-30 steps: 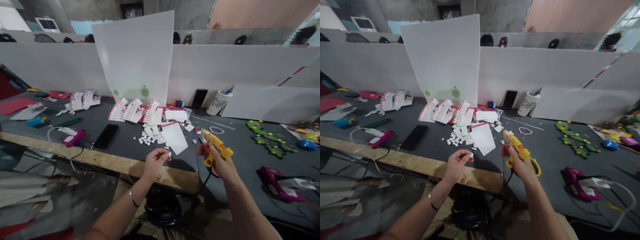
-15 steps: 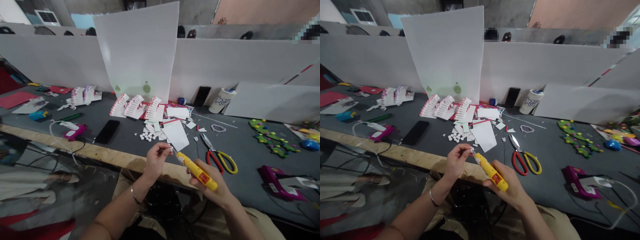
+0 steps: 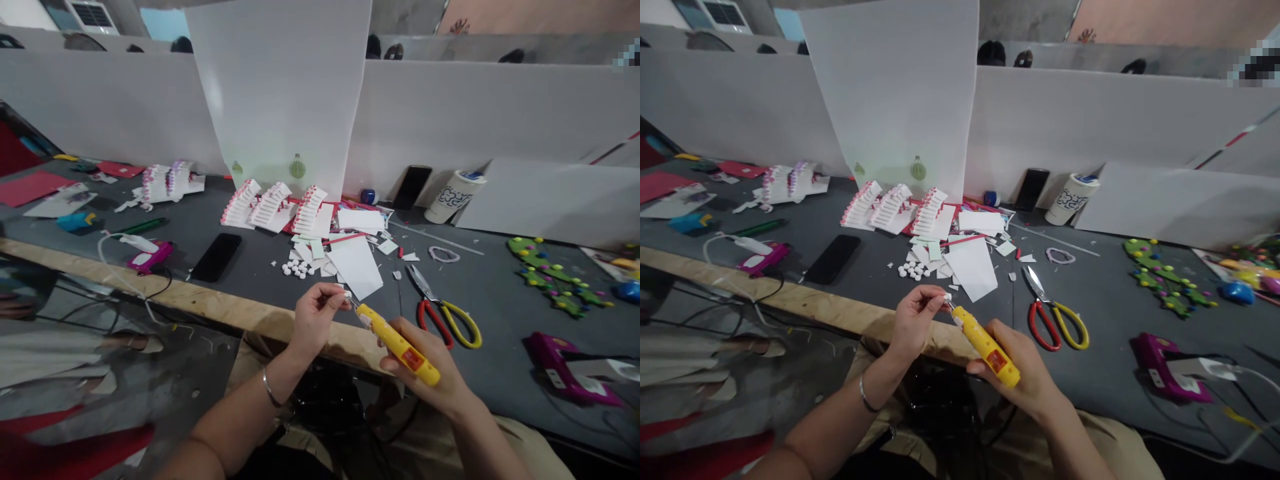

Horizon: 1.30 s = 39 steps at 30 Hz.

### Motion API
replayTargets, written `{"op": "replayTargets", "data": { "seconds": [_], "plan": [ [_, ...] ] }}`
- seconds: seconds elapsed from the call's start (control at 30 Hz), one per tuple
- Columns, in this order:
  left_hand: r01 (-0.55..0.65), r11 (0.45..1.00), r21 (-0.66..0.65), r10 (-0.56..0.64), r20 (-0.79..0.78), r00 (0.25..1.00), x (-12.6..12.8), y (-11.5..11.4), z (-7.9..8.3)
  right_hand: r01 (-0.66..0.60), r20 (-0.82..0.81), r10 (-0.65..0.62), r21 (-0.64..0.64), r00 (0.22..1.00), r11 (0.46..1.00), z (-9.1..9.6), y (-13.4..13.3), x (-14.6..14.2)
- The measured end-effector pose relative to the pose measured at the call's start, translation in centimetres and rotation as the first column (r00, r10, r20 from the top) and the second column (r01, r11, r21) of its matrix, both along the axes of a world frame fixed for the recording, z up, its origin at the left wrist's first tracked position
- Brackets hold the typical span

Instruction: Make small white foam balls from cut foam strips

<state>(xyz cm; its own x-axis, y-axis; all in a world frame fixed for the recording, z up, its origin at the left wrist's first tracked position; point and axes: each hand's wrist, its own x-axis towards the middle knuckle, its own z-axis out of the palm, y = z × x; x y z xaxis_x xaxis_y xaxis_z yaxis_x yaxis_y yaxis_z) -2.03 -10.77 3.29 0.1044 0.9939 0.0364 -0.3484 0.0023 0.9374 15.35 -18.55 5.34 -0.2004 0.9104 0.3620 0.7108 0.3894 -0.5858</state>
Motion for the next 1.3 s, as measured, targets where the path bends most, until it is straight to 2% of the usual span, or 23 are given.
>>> {"op": "replayTargets", "data": {
  "seconds": [0.2,0.57,0.93,1.3],
  "plan": [
    [-0.015,1.0,-0.014,0.015,-0.005,1.0,0.07,-0.07,-0.01,-0.065,0.05,0.061,0.076,0.997,0.995,0.04,0.02,-0.14],
    [-0.039,0.999,0.037,0.041,-0.049,0.998,0.09,-0.35,0.06,-0.078,0.113,0.07,0.072,0.991,0.994,-0.43,-0.33,0.08],
    [-0.034,0.998,0.056,0.037,-0.056,0.998,-0.05,-0.34,-0.12,-0.008,0.171,-0.014,0.13,0.985,0.992,-0.55,-0.35,-0.13],
    [-0.044,0.996,0.077,0.049,-0.063,0.997,-0.08,-0.37,-0.07,-0.007,0.198,-0.036,0.214,0.98,0.977,-0.56,-0.34,-0.36]
  ]
}}
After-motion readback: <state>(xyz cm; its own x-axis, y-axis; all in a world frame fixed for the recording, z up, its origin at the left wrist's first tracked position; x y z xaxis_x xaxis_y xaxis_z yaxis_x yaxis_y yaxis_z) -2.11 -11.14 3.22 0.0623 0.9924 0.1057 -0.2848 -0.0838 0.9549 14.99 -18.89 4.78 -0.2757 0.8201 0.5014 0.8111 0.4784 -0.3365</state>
